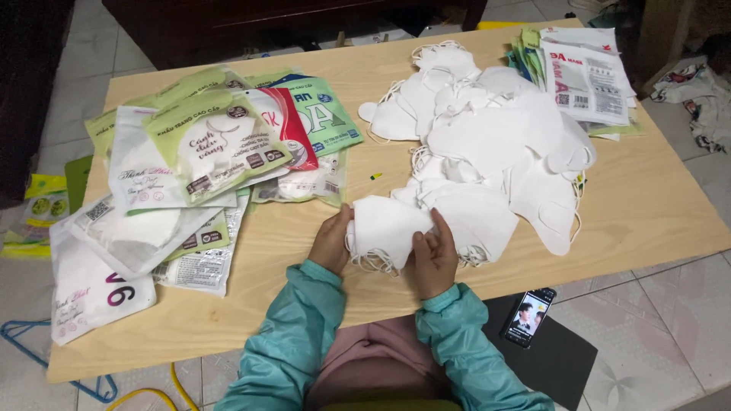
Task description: A person is manually sorting and stacking white face masks on a wooden table in preparation for packaging.
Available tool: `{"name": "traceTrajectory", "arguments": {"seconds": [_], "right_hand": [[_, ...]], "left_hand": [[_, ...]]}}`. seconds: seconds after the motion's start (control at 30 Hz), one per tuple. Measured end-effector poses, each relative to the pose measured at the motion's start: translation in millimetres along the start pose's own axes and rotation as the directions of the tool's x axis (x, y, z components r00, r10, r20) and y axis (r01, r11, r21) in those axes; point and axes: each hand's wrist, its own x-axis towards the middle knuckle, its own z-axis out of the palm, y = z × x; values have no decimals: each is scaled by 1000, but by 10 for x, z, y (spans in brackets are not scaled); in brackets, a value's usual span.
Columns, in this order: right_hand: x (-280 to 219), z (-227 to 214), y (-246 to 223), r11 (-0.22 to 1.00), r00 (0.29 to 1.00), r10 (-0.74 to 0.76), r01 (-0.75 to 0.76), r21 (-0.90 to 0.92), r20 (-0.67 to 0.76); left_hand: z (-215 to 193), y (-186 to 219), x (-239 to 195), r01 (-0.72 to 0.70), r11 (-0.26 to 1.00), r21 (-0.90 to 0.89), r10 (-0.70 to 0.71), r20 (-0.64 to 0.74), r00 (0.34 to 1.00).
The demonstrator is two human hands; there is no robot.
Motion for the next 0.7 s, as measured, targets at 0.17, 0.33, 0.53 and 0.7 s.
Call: {"name": "traceTrajectory", "arguments": {"seconds": [0.17, 0.33, 0.53, 0.7], "right_hand": [[6, 85, -51, 996, 999, 6, -9, -92, -37], [-9, 181, -250, 986, 1000, -19, 21, -165, 18], [-35, 216, -318, 919, 971, -238, 232, -318, 21], [-60, 58, -133, 913, 940, -335, 309, -264, -57]], "left_hand": [[69, 81, -45, -7, 1000, -30, 7, -21, 1000], [4, 8, -11, -11, 999, -33, 12, 7, 1000], [-73, -105, 51, 33, 999, -13, -32, 84, 996], [-170, -147, 90, 11, 1000, -2, -11, 46, 999]]}}
